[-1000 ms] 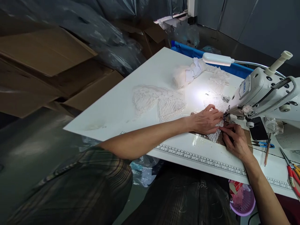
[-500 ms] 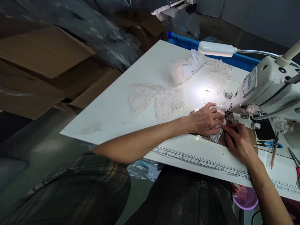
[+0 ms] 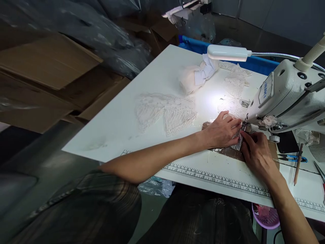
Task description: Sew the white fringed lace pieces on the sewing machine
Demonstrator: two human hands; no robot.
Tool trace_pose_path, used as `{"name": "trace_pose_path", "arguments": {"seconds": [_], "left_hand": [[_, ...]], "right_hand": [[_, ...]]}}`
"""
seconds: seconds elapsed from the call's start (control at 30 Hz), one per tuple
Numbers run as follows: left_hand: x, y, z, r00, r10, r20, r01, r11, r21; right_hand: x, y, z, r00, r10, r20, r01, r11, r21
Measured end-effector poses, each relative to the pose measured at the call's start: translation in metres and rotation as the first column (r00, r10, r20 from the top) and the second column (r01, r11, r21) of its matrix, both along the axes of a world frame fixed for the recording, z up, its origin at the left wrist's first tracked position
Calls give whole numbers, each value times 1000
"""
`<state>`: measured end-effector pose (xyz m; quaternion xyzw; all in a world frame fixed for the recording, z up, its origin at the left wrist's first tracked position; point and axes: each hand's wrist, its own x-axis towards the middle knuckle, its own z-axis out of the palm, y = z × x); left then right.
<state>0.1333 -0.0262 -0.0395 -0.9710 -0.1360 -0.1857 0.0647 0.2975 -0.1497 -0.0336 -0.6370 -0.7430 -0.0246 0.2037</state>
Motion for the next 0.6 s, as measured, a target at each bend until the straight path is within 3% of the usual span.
{"name": "trace_pose_path", "arguments": {"seconds": [0.13, 0.37, 0.5, 0.6], "left_hand": [[1, -2, -3, 999, 36, 29, -36, 999, -4], [-2, 15, 6, 986, 60, 153, -42, 992, -120], [-9, 38, 9, 989, 140, 50, -122, 957, -263], [-16, 46, 9, 991, 134, 26, -123, 959, -256]], "right_hand": [[1, -1, -1, 1000, -10, 7, 10, 1000, 2], [12, -8, -3, 980, -87, -179, 93, 995, 23], [15, -9, -5, 972, -103, -210, 113, 993, 38], [16, -9, -6, 969, -116, -218, 126, 992, 30]]}}
